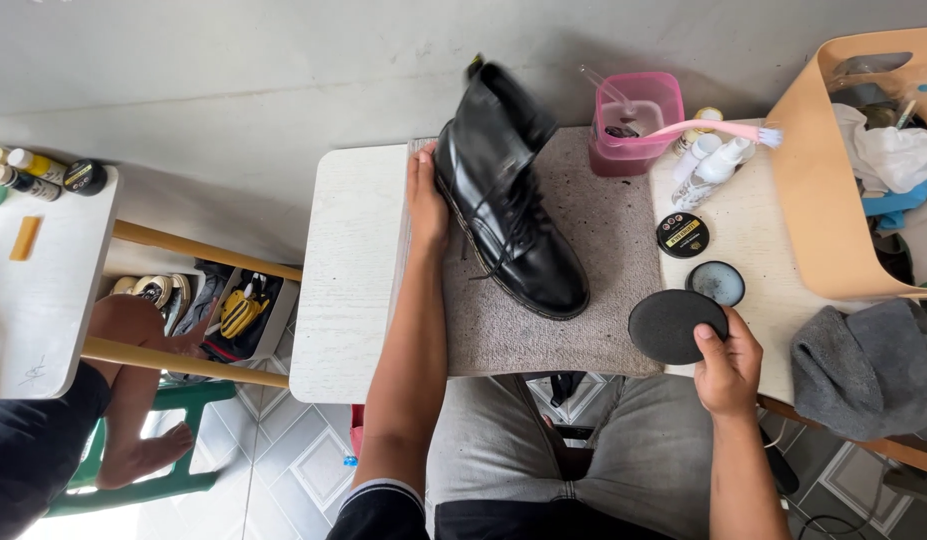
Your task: The person holds a black leather boot and uses a round polishing sponge to rub the surface. They rotate the boot to polish the toe, sides, and heel, then place it on a towel to continue polishing the upper sections and laces.
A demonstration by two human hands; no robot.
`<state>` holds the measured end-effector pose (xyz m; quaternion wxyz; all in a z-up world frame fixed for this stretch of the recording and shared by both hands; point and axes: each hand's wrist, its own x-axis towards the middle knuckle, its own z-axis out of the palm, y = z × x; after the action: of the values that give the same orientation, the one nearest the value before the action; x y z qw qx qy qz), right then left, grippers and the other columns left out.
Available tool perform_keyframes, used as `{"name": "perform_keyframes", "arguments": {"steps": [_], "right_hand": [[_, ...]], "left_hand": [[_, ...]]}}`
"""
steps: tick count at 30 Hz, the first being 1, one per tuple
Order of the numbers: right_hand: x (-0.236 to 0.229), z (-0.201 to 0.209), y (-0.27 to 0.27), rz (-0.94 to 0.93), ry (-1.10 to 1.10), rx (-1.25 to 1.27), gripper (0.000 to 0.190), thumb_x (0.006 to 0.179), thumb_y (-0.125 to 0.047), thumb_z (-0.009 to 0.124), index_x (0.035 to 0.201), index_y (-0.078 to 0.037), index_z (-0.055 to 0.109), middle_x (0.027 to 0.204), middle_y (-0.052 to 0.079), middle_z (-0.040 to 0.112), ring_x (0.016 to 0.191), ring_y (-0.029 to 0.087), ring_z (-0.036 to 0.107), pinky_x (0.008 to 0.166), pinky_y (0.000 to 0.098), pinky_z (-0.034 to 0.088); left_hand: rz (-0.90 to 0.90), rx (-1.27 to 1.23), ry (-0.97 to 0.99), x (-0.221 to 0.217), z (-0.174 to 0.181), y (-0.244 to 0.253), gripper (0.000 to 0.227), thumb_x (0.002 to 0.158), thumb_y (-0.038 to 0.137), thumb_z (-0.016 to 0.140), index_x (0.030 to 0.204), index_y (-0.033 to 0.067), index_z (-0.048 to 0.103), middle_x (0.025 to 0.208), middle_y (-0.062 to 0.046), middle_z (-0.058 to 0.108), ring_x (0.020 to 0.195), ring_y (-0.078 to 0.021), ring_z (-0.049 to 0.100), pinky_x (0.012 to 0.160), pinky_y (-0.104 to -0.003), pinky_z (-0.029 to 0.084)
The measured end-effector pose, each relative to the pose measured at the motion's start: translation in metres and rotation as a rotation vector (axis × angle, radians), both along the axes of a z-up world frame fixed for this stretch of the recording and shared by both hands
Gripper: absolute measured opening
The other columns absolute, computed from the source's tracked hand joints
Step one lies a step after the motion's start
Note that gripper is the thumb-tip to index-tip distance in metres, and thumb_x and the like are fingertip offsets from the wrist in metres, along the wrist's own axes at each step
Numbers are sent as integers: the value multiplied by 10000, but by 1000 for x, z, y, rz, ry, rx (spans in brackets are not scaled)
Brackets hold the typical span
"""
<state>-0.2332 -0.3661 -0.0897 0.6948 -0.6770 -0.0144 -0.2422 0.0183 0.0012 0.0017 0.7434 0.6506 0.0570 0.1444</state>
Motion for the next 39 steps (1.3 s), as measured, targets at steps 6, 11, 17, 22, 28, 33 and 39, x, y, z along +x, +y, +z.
{"name": "perform_keyframes", "arguments": {"steps": [6, 11, 17, 22, 28, 33, 39], "right_hand": [[1, 8, 5, -14, -15, 6, 189, 1042, -21, 520, 1188, 50, 616, 964, 143, 683, 997, 182, 665, 920, 371, 560], [1, 2, 2, -8, -5, 6, 208, 1044, -21, 510, 1208, 60, 608, 983, 158, 685, 1015, 201, 672, 915, 383, 563], [2, 2, 2, 2, -18, 58, 213, 1032, -14, 514, 1202, 66, 613, 984, 176, 699, 1019, 226, 692, 912, 403, 576], [1, 6, 4, 0, -21, 47, 205, 1032, -12, 519, 1195, 70, 610, 998, 183, 704, 1019, 227, 691, 912, 408, 580], [1, 13, 11, -13, -9, 20, 195, 1016, 3, 517, 1160, 70, 629, 950, 179, 715, 986, 206, 692, 867, 382, 582], [4, -22, -12, -79, -44, 68, 210, 1039, -4, 517, 1219, 63, 602, 1001, 167, 693, 1003, 177, 677, 926, 351, 562], [-21, 43, 29, -707, -243, -435, 382, 1131, -119, 574, 1309, 219, 560, 1212, 362, 629, 1132, 418, 631, 998, 495, 525]], "left_hand": [[24, 413, 8, 20, -45, 0, 299, 1109, 286, 431, 1367, 166, 524, 1057, -232, 741, 1047, -475, 682, 931, -577, 488], [-33, 323, -111, -16, 5, -9, 446, 1095, 302, 477, 1475, 72, 445, 1289, -321, 651, 1210, -506, 622, 1014, -581, 488], [91, 323, -367, -27, 32, -9, 534, 842, 542, 767, 1160, 146, 603, 961, -82, 634, 830, -220, 628, 713, -351, 515], [159, 597, -453, -26, 46, -17, 385, 757, 454, 900, 804, 186, 628, 677, 28, 594, 585, -151, 607, 549, -285, 475], [-54, -282, -172, 12, -24, 3, 88, 881, 180, 668, 817, 139, 712, 708, 19, 659, 641, -75, 613, 599, -229, 510], [-248, -611, -150, 12, -29, 5, 116, 896, 211, 699, 843, 108, 689, 751, -61, 733, 644, -153, 715, 532, -262, 548], [-354, -692, -146, 6, -23, 7, 218, 910, 161, 680, 760, 156, 521, 772, -41, 654, 670, -175, 616, 558, -297, 453]]}}
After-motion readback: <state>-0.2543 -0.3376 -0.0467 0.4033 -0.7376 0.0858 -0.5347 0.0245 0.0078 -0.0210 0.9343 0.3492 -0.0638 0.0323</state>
